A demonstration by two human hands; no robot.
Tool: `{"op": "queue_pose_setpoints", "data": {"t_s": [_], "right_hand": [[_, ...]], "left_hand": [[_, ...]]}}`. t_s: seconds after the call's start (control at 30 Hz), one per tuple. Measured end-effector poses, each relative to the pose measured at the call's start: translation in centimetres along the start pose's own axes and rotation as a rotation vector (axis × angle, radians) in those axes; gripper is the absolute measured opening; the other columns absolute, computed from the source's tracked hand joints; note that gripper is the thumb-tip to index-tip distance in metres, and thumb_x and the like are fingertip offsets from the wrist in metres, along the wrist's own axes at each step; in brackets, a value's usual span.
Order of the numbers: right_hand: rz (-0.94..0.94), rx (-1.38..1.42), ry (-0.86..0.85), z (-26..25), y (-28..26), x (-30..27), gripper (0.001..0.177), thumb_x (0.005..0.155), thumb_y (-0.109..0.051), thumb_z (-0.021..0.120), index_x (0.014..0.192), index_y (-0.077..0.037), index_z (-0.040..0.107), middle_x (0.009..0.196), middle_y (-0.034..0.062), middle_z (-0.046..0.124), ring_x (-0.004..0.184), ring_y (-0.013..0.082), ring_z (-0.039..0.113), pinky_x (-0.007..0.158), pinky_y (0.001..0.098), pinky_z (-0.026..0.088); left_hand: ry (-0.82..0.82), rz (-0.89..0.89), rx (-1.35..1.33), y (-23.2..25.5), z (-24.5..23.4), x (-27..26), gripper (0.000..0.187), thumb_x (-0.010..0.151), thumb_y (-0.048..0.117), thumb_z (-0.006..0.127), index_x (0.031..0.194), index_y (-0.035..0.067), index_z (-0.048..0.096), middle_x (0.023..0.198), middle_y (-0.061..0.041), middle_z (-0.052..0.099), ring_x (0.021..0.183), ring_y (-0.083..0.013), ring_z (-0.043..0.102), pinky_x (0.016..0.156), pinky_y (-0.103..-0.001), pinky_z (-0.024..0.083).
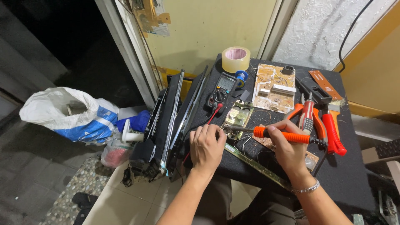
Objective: Soldering components onto a circuit board and testing the circuitry with a multimeter.
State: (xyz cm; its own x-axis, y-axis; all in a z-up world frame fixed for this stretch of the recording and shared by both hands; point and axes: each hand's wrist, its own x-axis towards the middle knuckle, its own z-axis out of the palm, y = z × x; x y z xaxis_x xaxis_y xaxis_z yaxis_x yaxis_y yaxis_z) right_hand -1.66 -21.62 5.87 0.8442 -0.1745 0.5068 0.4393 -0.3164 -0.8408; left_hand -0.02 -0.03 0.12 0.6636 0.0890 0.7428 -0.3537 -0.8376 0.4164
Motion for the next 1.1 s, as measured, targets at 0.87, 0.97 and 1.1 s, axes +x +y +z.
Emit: {"op": "queue_pose_setpoints", "data": {"t_s": [0.87,0.97,1.1], "right_hand": [[0.006,0.017,0.012,0.1,0.1,-0.4,0.011,0.091,-0.012,0.073,0.087,-0.003,0.077,0.05,0.0068,0.051,0.052,0.0097,0.043,0.048,0.0239,0.037],[0.005,0.019,0.013,0.1,0.3,-0.5,0.011,0.091,-0.012,0.073,0.087,-0.003,0.077,0.051,0.0068,0.052,0.052,0.0097,0.044,0.048,0.0239,0.037],[-0.004,0.006,0.009,0.0,0.8,-0.5,0.01,0.09,-0.012,0.074,0.086,-0.004,0.078,0.052,0.008,0.054,0.051,0.0104,0.046,0.048,0.0247,0.038]], "left_hand": [[-0.008,0.001,0.012,0.2,-0.1,0.1,0.009,0.084,0.019,0.067,0.08,0.017,0.06,0.066,0.0,0.055,0.065,-0.0237,0.062,0.067,-0.037,0.048],[-0.007,0.002,0.012,0.2,0.0,0.0,0.009,0.084,0.019,0.067,0.08,0.016,0.06,0.066,0.0,0.055,0.065,-0.0241,0.063,0.067,-0.037,0.048],[-0.003,0.013,0.023,0.3,-0.2,0.1,0.011,0.084,0.02,0.067,0.079,0.017,0.059,0.065,-0.001,0.054,0.066,-0.0253,0.062,0.066,-0.038,0.048]]}}
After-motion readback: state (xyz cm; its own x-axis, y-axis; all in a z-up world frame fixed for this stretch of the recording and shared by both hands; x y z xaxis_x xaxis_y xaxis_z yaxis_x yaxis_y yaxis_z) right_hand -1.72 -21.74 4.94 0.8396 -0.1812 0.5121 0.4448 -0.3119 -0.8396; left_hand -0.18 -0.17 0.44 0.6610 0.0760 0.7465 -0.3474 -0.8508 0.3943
